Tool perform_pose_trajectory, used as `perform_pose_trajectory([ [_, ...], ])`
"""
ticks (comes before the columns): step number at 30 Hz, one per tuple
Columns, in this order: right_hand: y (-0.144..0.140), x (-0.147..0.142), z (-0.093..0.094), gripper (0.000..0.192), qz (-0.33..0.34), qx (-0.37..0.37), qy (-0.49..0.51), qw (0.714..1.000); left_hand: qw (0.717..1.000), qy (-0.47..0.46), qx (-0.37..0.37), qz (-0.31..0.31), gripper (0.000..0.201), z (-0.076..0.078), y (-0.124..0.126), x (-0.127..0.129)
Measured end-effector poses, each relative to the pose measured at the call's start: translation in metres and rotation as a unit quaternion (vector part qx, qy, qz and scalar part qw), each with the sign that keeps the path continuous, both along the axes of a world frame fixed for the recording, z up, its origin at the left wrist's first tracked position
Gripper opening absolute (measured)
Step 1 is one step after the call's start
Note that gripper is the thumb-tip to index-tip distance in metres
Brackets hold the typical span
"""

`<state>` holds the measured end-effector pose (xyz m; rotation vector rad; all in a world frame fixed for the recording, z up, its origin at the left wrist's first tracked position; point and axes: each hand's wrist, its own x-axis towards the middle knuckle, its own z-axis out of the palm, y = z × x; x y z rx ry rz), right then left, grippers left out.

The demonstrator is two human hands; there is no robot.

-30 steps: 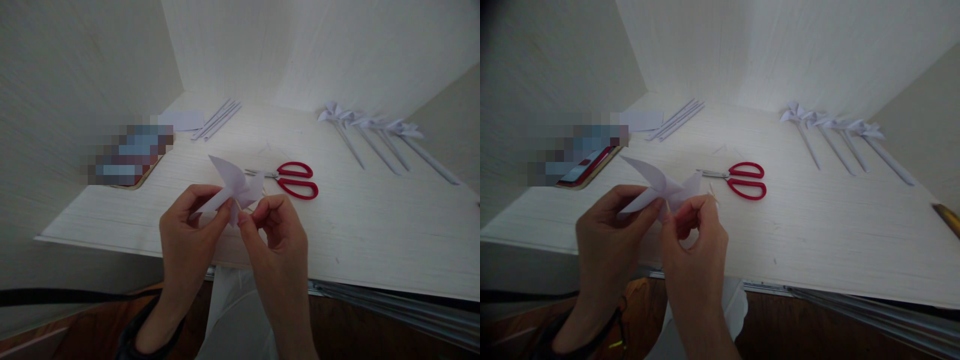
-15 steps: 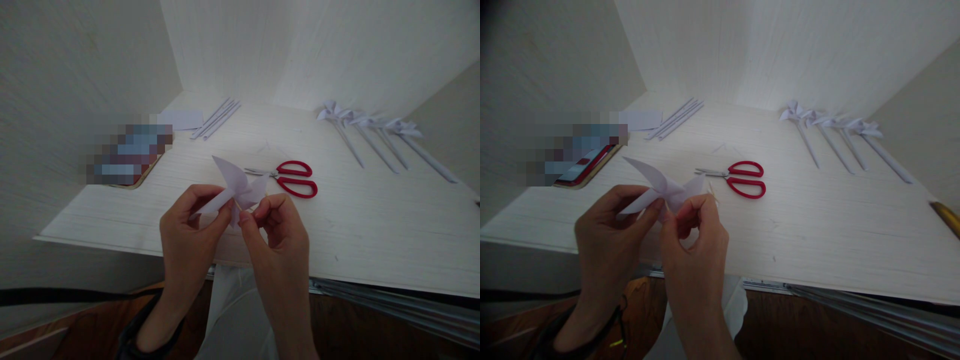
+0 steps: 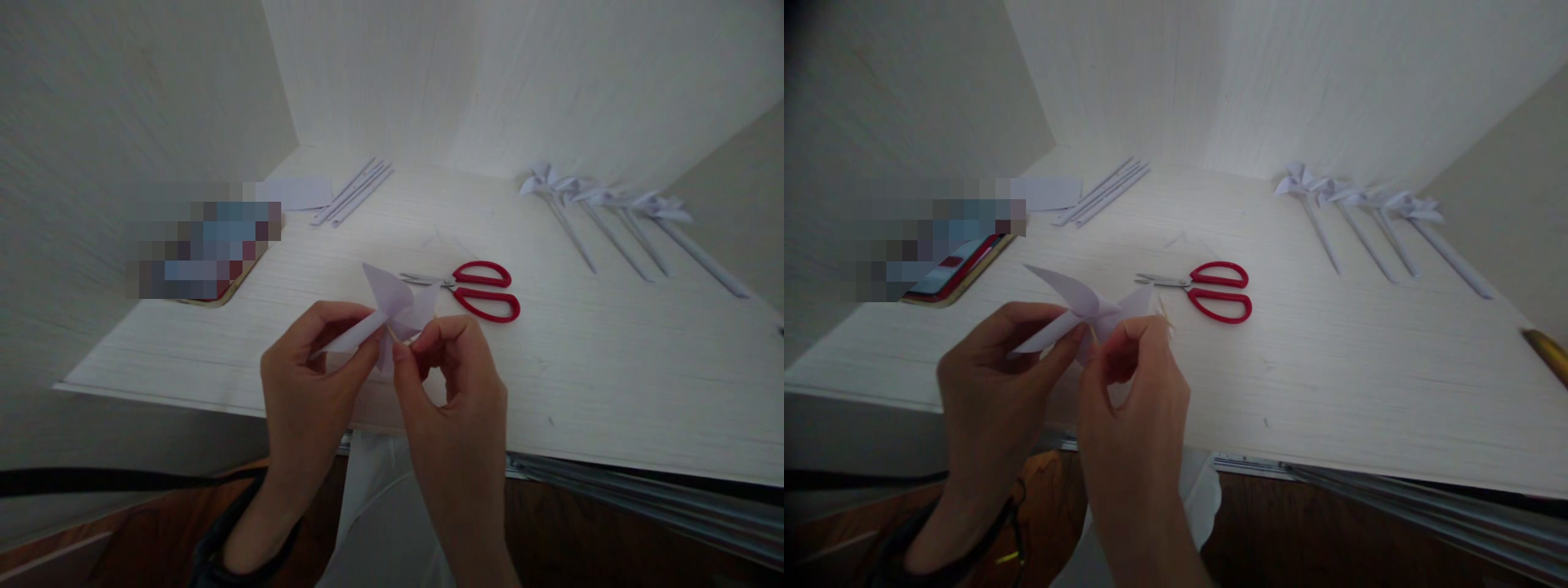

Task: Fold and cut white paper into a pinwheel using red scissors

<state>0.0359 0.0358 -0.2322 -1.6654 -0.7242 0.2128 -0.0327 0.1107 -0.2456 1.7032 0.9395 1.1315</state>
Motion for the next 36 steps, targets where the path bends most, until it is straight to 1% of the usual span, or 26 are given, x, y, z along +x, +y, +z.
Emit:
perform_pose_trajectory([
  [5,-0.0015,0.0015,0.0022,0.022,-0.034,-0.042,-0.136,0.989,1.0,-0.001,0.0,-0.003,0.019,-0.0018,0.0021,0.0003],
  [8,-0.0019,0.0016,0.0021,0.022,-0.04,-0.059,-0.176,0.982,1.0,-0.005,-0.016,-0.001,0.019,-0.0022,0.0025,0.0011],
  [10,-0.0016,0.0009,0.0015,0.021,-0.039,-0.067,-0.186,0.98,1.0,-0.006,-0.03,0.003,0.02,-0.0016,0.0021,0.0016],
  [15,-0.0003,-0.002,0.0014,0.018,-0.019,-0.066,-0.166,0.984,0.999,-0.012,-0.035,0.002,0.017,0.0003,0.0006,0.0017],
  [22,-0.0013,-0.0014,-0.0003,0.014,0.021,-0.024,-0.04,0.999,0.999,-0.008,-0.036,0.015,0.015,-0.0015,0.0005,-0.0005],
  [24,-0.0018,-0.0015,-0.0018,0.015,0.022,-0.006,-0.024,0.999,0.999,-0.009,-0.035,0.018,0.015,-0.0024,0.001,-0.0005],
  [28,-0.0023,-0.0019,-0.003,0.017,0.02,0.017,-0.031,0.999,0.999,-0.021,-0.039,0.014,0.015,-0.0016,0.0011,0.0008],
  [33,-0.0024,-0.0015,-0.0029,0.021,0.039,0.056,-0.034,0.997,0.996,-0.028,-0.077,0.027,0.014,0.0011,-0.0003,0.0026],
  [36,-0.0025,-0.002,-0.0032,0.022,0.034,0.058,-0.064,0.996,0.997,-0.021,-0.071,0.019,0.015,-0.0002,0.0007,0.002],
])
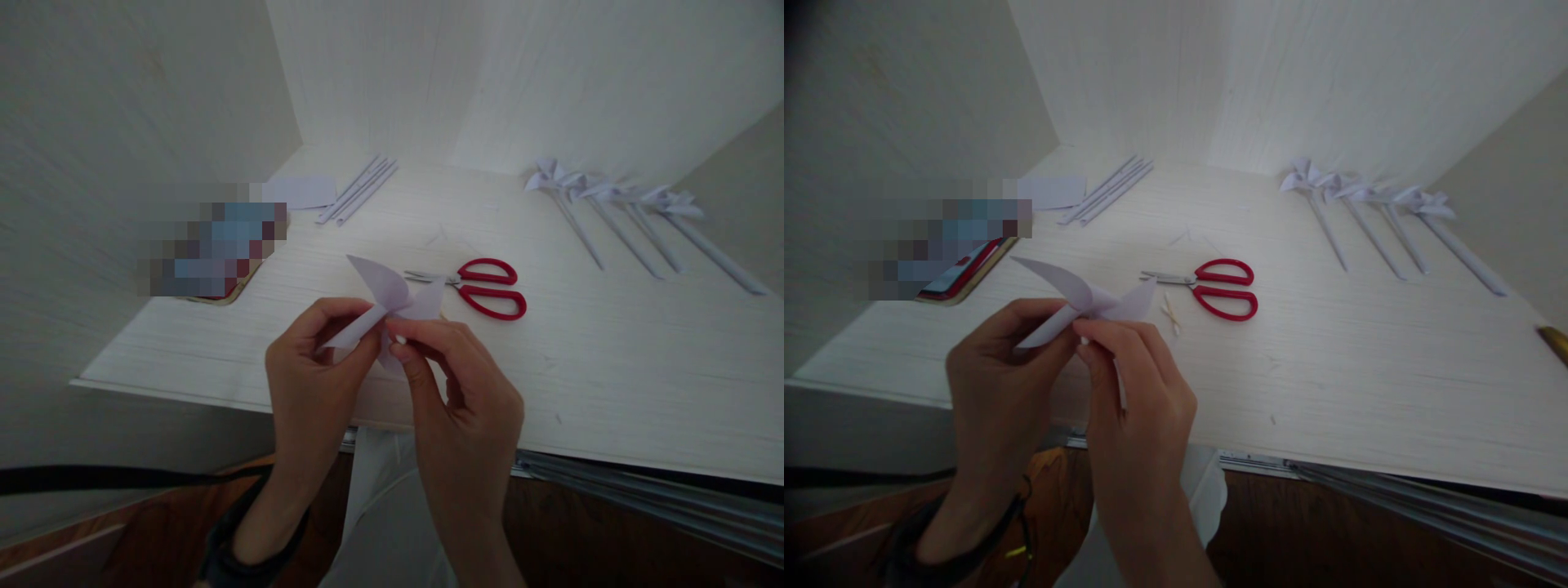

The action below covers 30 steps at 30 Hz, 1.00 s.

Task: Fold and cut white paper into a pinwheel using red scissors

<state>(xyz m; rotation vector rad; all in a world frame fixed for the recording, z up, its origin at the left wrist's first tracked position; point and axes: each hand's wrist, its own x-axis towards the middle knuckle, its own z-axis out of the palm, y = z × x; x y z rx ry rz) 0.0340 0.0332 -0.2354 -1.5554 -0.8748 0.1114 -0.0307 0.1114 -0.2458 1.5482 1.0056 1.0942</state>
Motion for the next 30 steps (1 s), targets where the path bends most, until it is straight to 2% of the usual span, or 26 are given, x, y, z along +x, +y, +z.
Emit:
perform_pose_trajectory([
  [7,0.0004,0.002,-0.0025,0.012,-0.063,-0.014,-0.126,0.99,1.0,0.003,-0.005,-0.006,0.015,-0.0012,0.0026,0.0],
  [12,0.0008,0.0063,-0.004,0.012,-0.085,-0.024,-0.174,0.981,1.0,0.015,-0.01,-0.003,0.016,0.0002,0.0025,-0.0002],
  [18,0.0021,0.007,-0.0076,0.017,-0.103,-0.033,-0.185,0.977,1.0,0.03,0.003,0.003,0.014,-0.0001,0.002,-0.001],
  [30,0.001,0.0055,-0.0093,0.02,-0.062,-0.005,-0.176,0.982,0.999,0.034,0.019,0.009,0.012,-0.0023,0.0017,-0.0016],
])
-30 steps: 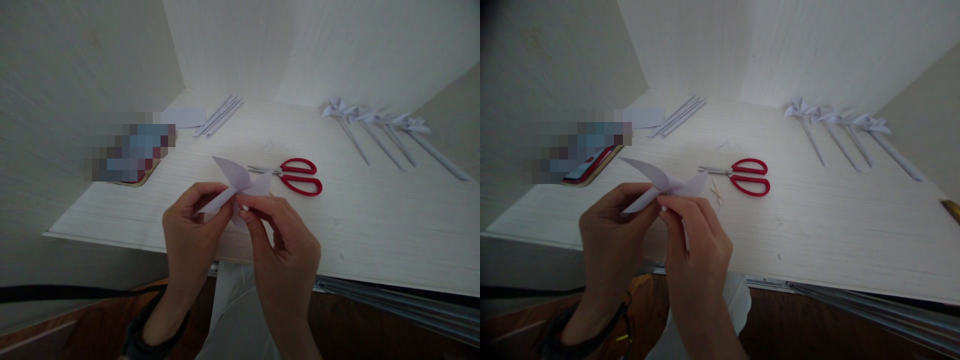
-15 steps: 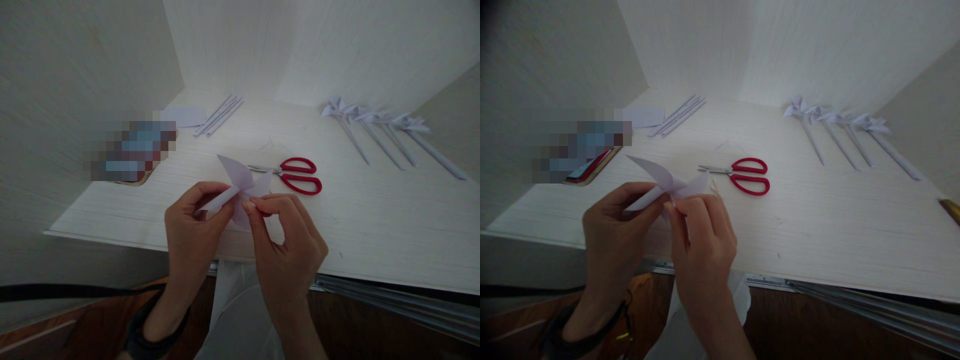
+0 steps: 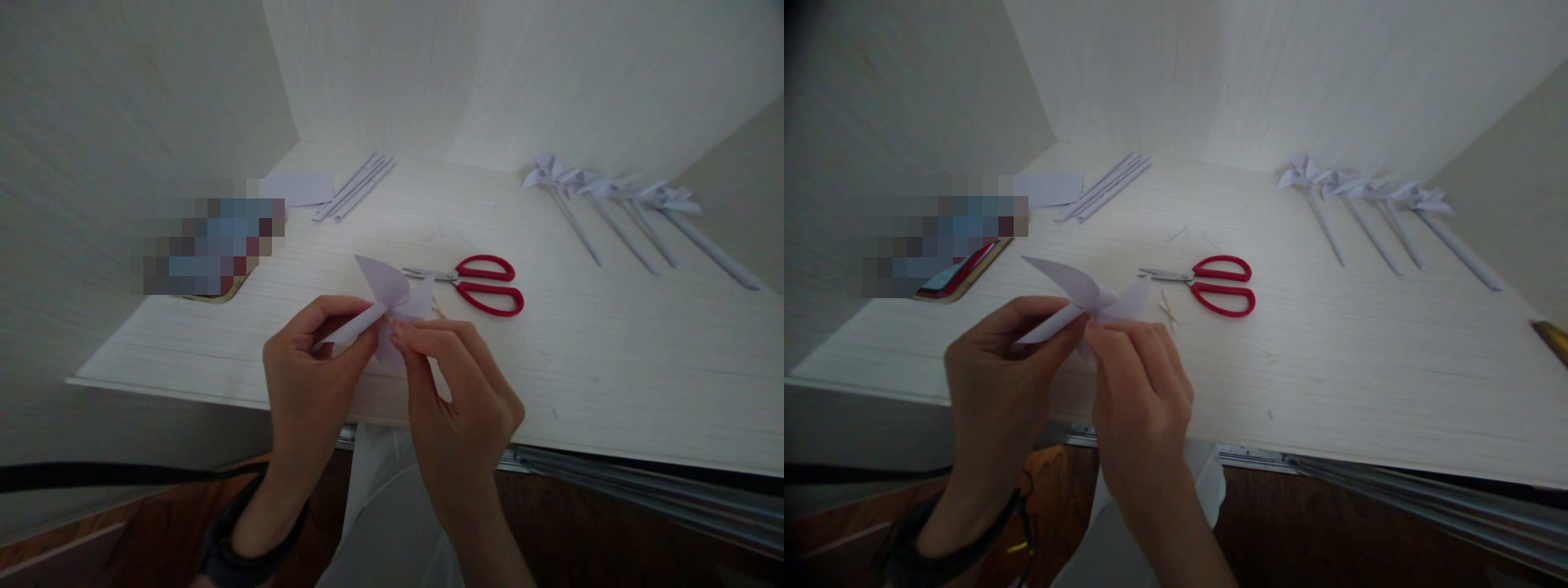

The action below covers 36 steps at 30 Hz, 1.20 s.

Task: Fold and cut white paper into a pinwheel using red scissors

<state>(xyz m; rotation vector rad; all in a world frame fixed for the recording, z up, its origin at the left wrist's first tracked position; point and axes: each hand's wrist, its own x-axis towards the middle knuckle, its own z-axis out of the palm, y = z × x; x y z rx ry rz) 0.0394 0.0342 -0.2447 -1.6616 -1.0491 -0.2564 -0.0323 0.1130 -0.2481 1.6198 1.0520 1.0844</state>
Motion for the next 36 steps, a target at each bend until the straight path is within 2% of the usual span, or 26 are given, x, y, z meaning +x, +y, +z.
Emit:
perform_pose_trajectory([
  [4,0.0012,-0.0003,0.0,0.017,-0.026,-0.019,0.007,0.999,1.0,0.005,0.0,0.0,0.012,0.0009,-0.001,-0.0002],
  [11,0.0035,0.0007,-0.0012,0.024,-0.049,-0.048,-0.011,0.998,1.0,-0.008,0.01,-0.021,0.015,0.0007,-0.0002,-0.0011],
  [19,0.0042,0.0009,-0.0013,0.03,-0.045,-0.067,-0.05,0.995,0.999,0.006,0.024,-0.021,0.016,0.0015,-0.0009,-0.0016],
  [26,0.0045,0.0007,-0.0026,0.034,-0.032,-0.085,-0.043,0.995,0.999,0.0,0.037,-0.032,0.015,0.0014,-0.0013,-0.0002],
  [32,0.0041,0.0011,-0.0029,0.035,-0.024,-0.087,-0.033,0.995,0.999,-0.002,0.024,-0.026,0.016,0.001,-0.0033,-0.0021],
  [36,0.0023,0.0007,-0.0056,0.029,-0.017,-0.082,-0.015,0.996,0.999,-0.015,-0.007,-0.03,0.019,-0.0007,-0.003,-0.0026],
])
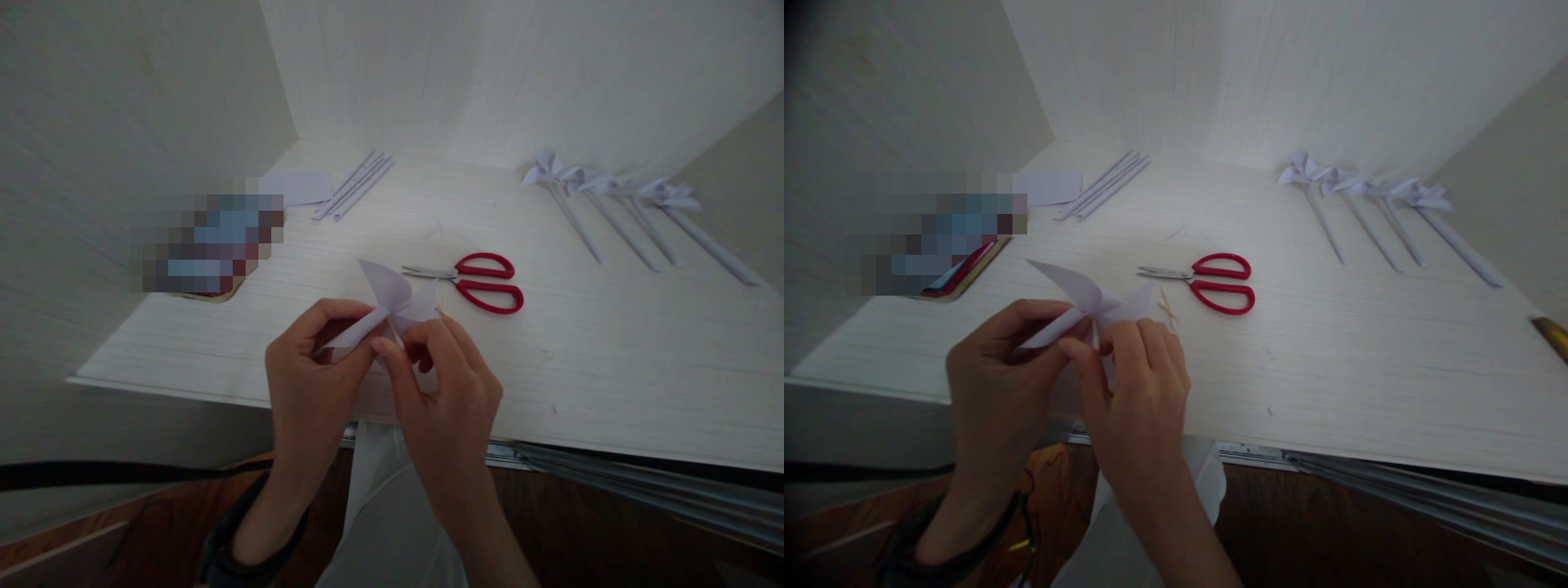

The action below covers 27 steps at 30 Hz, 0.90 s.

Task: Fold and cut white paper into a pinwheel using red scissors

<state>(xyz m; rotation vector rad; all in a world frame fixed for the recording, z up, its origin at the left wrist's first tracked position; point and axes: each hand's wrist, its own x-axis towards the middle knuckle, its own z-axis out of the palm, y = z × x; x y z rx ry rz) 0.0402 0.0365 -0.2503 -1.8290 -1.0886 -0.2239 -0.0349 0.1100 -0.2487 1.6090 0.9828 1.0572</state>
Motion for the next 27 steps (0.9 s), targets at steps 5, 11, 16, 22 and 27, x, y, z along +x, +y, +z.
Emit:
perform_pose_trajectory([
  [5,-0.0027,-0.0017,-0.0012,0.019,0.006,-0.005,-0.015,1.0,1.0,-0.013,-0.01,0.003,0.016,-0.0005,0.0006,0.0008],
  [11,-0.0021,-0.0021,0.002,0.02,-0.011,-0.015,-0.04,0.999,1.0,-0.012,0.009,0.002,0.019,-0.0001,-0.0001,0.0005],
  [16,-0.0015,-0.0019,0.0032,0.023,-0.017,-0.03,-0.046,0.998,1.0,-0.002,0.029,-0.003,0.022,0.0003,-0.0001,0.001],
  [22,-0.0016,-0.0007,0.006,0.026,-0.02,-0.061,-0.044,0.997,0.999,0.013,0.027,-0.028,0.015,0.0024,0.0007,0.0014],
  [27,-0.0007,0.0022,0.0046,0.03,-0.016,-0.097,-0.035,0.995,0.999,0.036,0.017,-0.016,0.016,0.0053,0.0003,0.0028],
])
